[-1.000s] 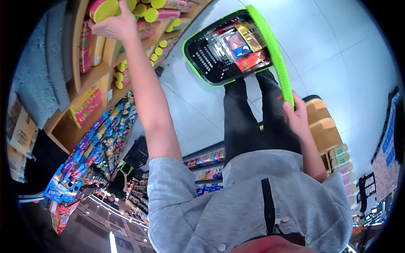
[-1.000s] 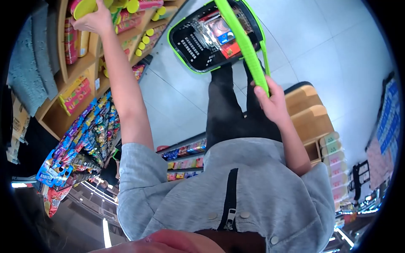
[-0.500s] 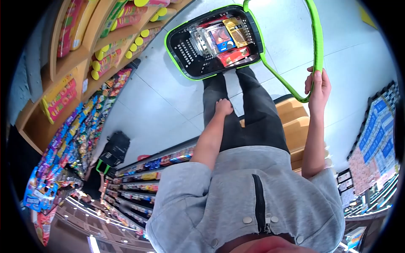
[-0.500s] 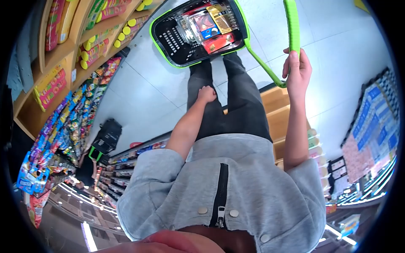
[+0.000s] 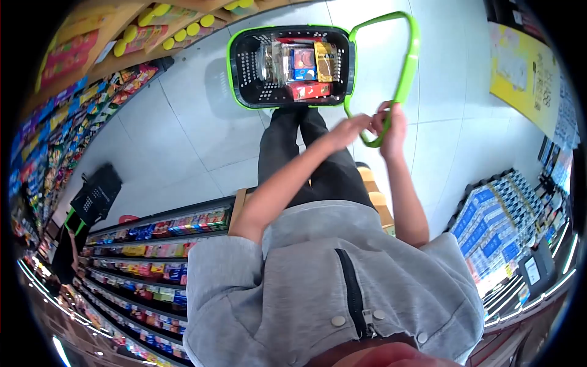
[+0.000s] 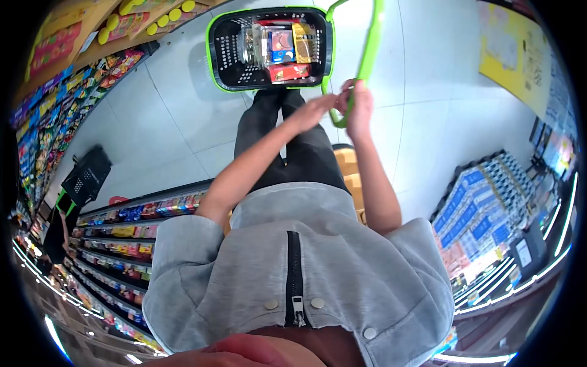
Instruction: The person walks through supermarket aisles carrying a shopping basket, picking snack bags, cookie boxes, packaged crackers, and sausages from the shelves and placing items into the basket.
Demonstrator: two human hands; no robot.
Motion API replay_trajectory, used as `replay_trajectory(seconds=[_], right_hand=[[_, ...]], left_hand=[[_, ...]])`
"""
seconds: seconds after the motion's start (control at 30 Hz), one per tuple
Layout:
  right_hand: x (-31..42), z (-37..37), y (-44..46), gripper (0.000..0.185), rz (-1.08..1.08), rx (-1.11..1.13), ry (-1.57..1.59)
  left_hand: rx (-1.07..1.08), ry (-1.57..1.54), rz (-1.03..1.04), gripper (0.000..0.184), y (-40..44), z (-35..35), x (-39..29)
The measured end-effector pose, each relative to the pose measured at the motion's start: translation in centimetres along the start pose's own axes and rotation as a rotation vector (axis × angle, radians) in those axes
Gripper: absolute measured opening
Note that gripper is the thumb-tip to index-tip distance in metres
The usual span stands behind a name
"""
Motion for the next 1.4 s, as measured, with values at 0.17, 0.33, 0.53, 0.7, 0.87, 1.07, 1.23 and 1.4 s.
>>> replay_trajectory(seconds=[0.17, 0.33, 0.53, 0.7, 0.87, 1.07, 1.23, 1.4], right_hand=[[-5.1, 6.6, -1.1, 0.035, -0.036, 0.058, -0.312], [-12.6, 10.9, -2.4, 0.05, 0.04, 0.294, -0.571], [-0.4, 16.3, -2.9, 0.064, -0.726, 0.344, -1.231], [2.1, 21.4, -2.1, 0.078, -0.936, 0.608, -1.753], [2.9, 25.4, 0.5, 0.027, -1.115, 0.719, -1.832], [1.4, 22.1, 3.7, 0.018, -0.905, 1.313, -1.765], [-3.8, 8.2, 11.1, 0.029, -0.766, 1.823, -1.981], [-6.4, 3.5, 9.1, 0.015, -0.786, 1.49, -1.839]], left_hand=[[-0.085, -0.493, -0.183, 0.061, -3.0, -1.5, 4.1], [-0.317, -0.512, -0.301, 0.066, -9.7, -8.6, 12.2], [-0.358, -0.2, -0.302, 0.05, -8.1, -12.1, 15.6], [-0.519, -0.013, -0.087, 0.066, -11.4, -12.9, 8.8], [-0.659, 0.212, -0.29, 0.048, -17.4, -15.2, 5.7], [-0.88, 0.751, -0.359, 0.037, -16.7, -6.1, 3.3], [-0.777, 0.746, -0.614, 0.037, -13.1, 1.0, 7.9], [-0.806, 0.792, -0.816, 0.036, -14.4, -0.1, 12.6]])
Point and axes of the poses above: each hand's wrist, its own y-axis towards the middle knuckle, its own z-axis out of the palm, x = y × z, the point moved 8 cm from there along y, towards the middle knuckle, and after that the axes turned 10 degrees about y, right-handed, at the moved point
